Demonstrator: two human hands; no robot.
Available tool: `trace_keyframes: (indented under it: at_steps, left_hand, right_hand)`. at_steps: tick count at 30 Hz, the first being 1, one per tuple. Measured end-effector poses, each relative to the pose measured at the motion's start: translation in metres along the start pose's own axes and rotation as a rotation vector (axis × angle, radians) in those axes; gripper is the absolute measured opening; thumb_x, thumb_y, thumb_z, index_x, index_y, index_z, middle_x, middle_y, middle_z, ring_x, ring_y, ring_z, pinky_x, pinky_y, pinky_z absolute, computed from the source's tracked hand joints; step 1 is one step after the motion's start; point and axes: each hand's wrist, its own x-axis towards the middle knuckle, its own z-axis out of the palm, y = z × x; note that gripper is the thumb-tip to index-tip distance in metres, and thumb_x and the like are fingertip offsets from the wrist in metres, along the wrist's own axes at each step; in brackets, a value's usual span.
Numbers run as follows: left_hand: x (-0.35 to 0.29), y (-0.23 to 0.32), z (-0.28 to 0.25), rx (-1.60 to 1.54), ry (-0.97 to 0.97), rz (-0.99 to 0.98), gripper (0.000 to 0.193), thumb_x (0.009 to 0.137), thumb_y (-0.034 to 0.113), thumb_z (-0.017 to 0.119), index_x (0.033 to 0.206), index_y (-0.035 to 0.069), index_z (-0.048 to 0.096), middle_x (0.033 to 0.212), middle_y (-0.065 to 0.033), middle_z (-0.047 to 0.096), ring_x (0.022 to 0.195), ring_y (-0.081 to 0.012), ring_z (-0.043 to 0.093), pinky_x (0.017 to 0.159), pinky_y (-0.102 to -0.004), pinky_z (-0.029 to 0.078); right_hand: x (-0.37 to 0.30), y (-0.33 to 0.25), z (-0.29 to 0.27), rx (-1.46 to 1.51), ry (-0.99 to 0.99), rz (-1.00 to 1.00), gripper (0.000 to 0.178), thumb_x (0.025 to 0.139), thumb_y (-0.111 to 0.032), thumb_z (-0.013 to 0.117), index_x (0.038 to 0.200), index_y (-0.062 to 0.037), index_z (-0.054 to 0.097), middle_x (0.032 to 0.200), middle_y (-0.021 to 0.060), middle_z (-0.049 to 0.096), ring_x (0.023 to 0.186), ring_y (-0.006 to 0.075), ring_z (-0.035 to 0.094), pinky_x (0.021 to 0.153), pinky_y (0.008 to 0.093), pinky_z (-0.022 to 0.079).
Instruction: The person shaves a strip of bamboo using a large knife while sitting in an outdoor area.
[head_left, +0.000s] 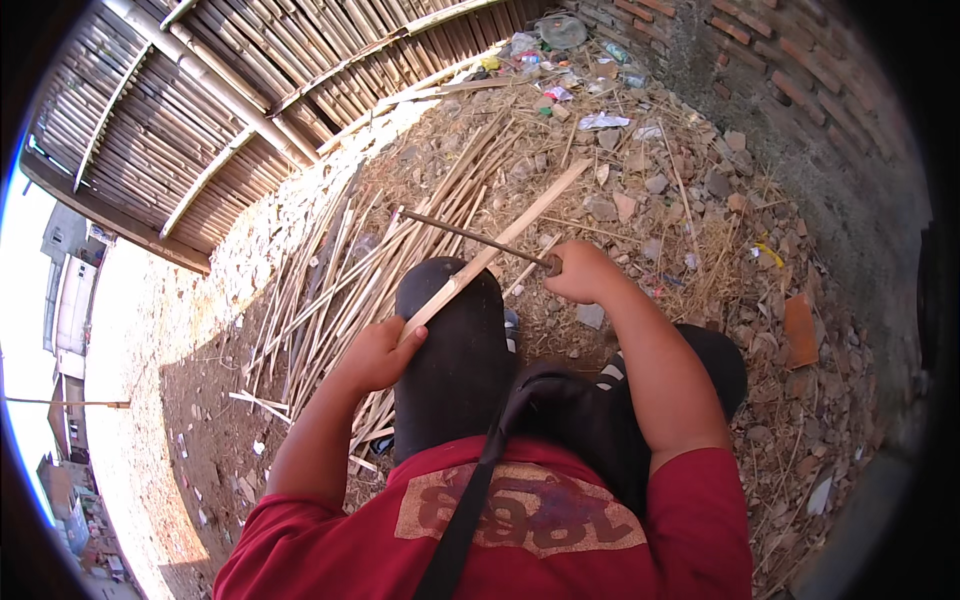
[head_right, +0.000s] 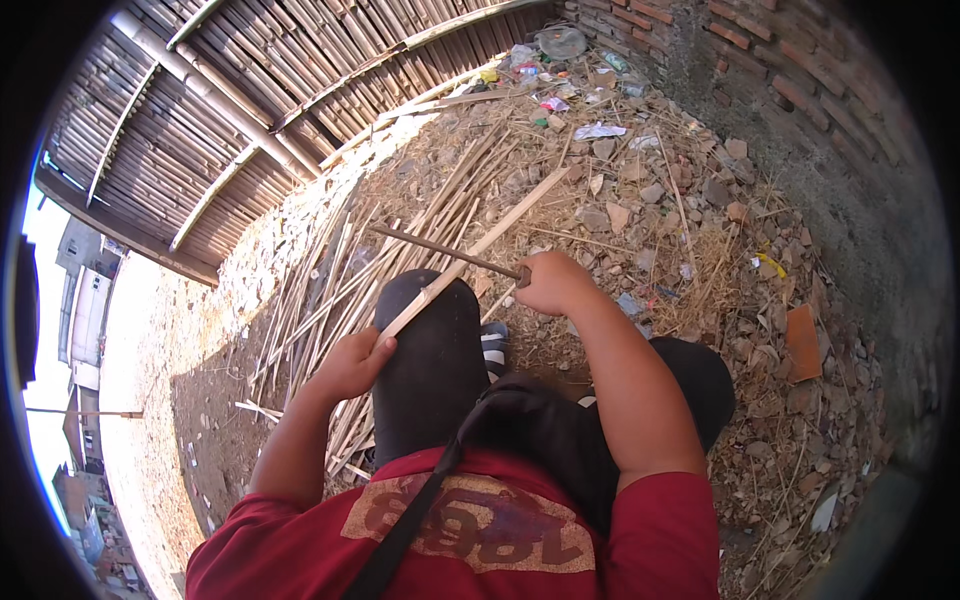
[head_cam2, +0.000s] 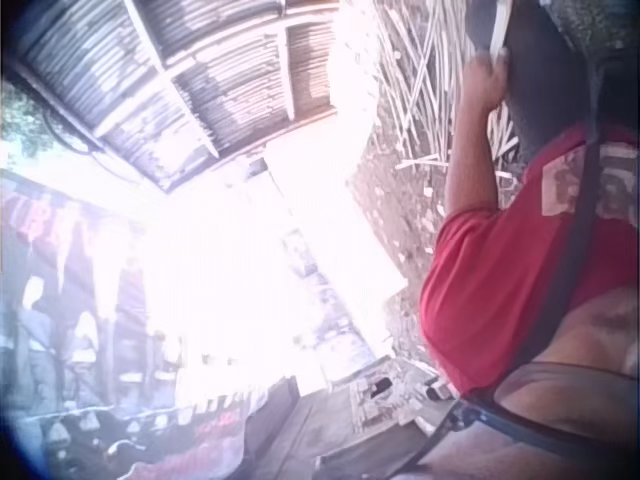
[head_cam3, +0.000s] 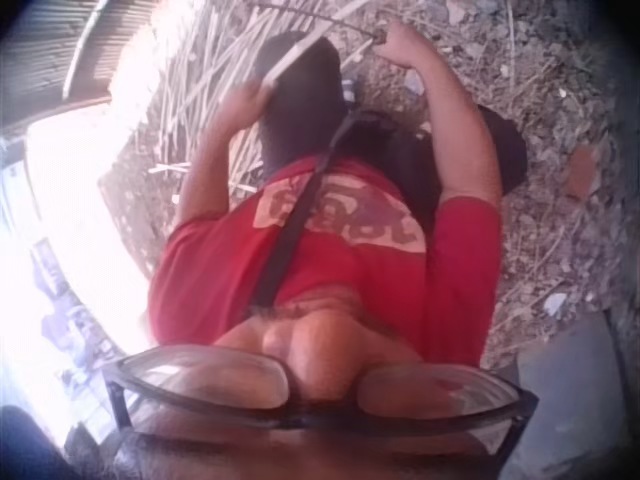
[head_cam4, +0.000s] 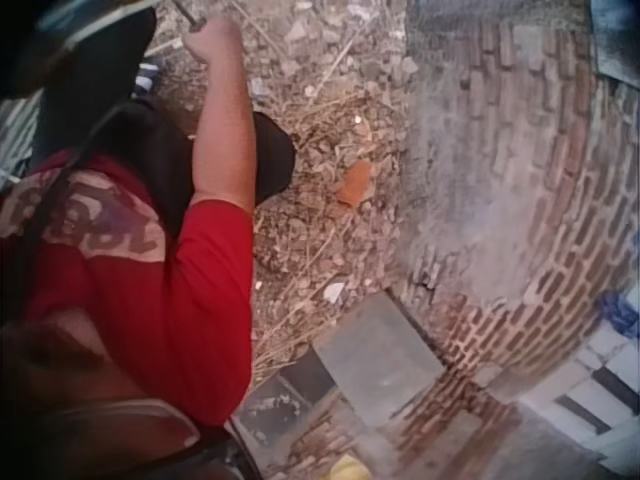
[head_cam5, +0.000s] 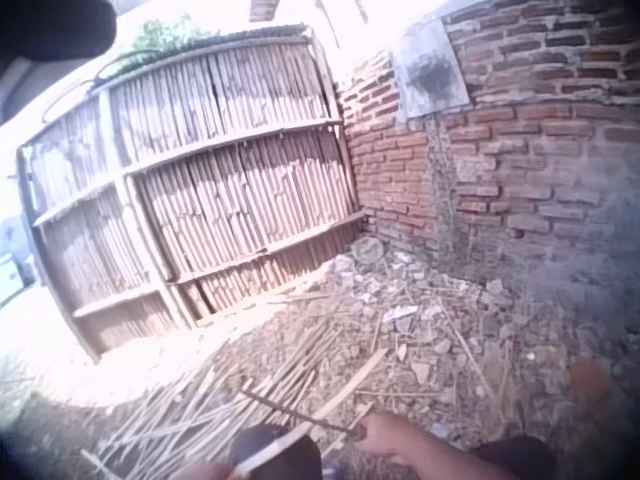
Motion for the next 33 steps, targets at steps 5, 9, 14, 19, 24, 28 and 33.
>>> trace_keyframes:
  at_steps: [5,9,14,19,24,28,33]
  left_hand:
    - [-0.013,-0.015,0.002,0.049,-0.023,-0.006,0.056,0.104,0.052,0.049,0.095,-0.002,0.061,0.087,-0.0267,0.066,0.088,-0.0452,0.065,0.079,-0.051,0.048]
    - [0.004,0.001,-0.006,-0.052,-0.071,0.021,0.059,0.103,0.054,0.049,0.093,-0.003,0.061,0.086,-0.0277,0.066,0.088,-0.048,0.064,0.079,-0.0529,0.049]
    - [-0.004,-0.015,0.0,0.008,-0.026,0.013,0.056,0.104,0.053,0.049,0.093,-0.002,0.059,0.085,-0.0251,0.064,0.085,-0.0434,0.065,0.077,-0.0493,0.049]
    - [-0.002,0.005,-0.01,0.0,-0.04,0.007,0.059,0.1,0.055,0.056,0.089,-0.003,0.06,0.086,-0.0284,0.066,0.087,-0.0483,0.065,0.078,-0.0538,0.049]
    - [-0.006,-0.002,-0.006,0.038,-0.017,-0.01,0.052,0.099,0.049,0.061,0.091,-0.002,0.059,0.087,-0.027,0.066,0.086,-0.0457,0.065,0.078,-0.0518,0.049]
    - [0.0,0.002,-0.003,0.033,-0.056,0.002,0.046,0.097,0.043,0.064,0.092,-0.002,0.06,0.089,-0.0268,0.066,0.087,-0.0456,0.065,0.078,-0.051,0.049]
    - [-0.005,-0.002,-0.003,0.073,0.005,-0.007,0.046,0.097,0.043,0.063,0.093,-0.002,0.059,0.086,-0.0278,0.066,0.087,-0.0485,0.065,0.078,-0.0538,0.049]
  right_hand:
    - [-0.028,-0.039,0.009,-0.206,0.074,-0.092,0.033,0.075,-0.028,0.071,0.101,-0.0075,0.073,0.093,0.0162,0.073,0.09,0.0331,0.072,0.08,0.0449,0.057]
    - [-0.007,0.002,0.0,0.141,0.043,0.076,0.032,0.075,-0.027,0.071,0.101,-0.0088,0.074,0.091,0.0161,0.073,0.089,0.0349,0.071,0.08,0.0464,0.057]
    - [-0.021,-0.033,0.004,-0.148,0.144,-0.077,0.031,0.075,-0.028,0.072,0.099,-0.0085,0.074,0.087,0.0169,0.072,0.087,0.0385,0.07,0.079,0.0487,0.056]
    - [-0.005,0.018,-0.008,0.078,0.185,0.114,0.024,0.076,-0.025,0.07,0.093,-0.0074,0.072,0.085,0.0162,0.071,0.085,0.0386,0.07,0.076,0.0484,0.055]
    - [-0.019,-0.015,-0.01,-0.072,0.199,-0.031,0.023,0.076,-0.024,0.07,0.091,-0.0072,0.071,0.085,0.0155,0.072,0.084,0.0375,0.07,0.076,0.0473,0.055]
    - [-0.012,-0.002,0.0,-0.047,0.12,-0.014,0.022,0.076,-0.025,0.07,0.09,-0.0081,0.07,0.085,0.0149,0.072,0.084,0.0366,0.07,0.078,0.0473,0.056]
    - [-0.014,-0.005,-0.005,-0.097,0.175,-0.029,0.023,0.076,-0.026,0.072,0.089,-0.0069,0.069,0.084,0.0162,0.071,0.083,0.0368,0.07,0.077,0.0482,0.055]
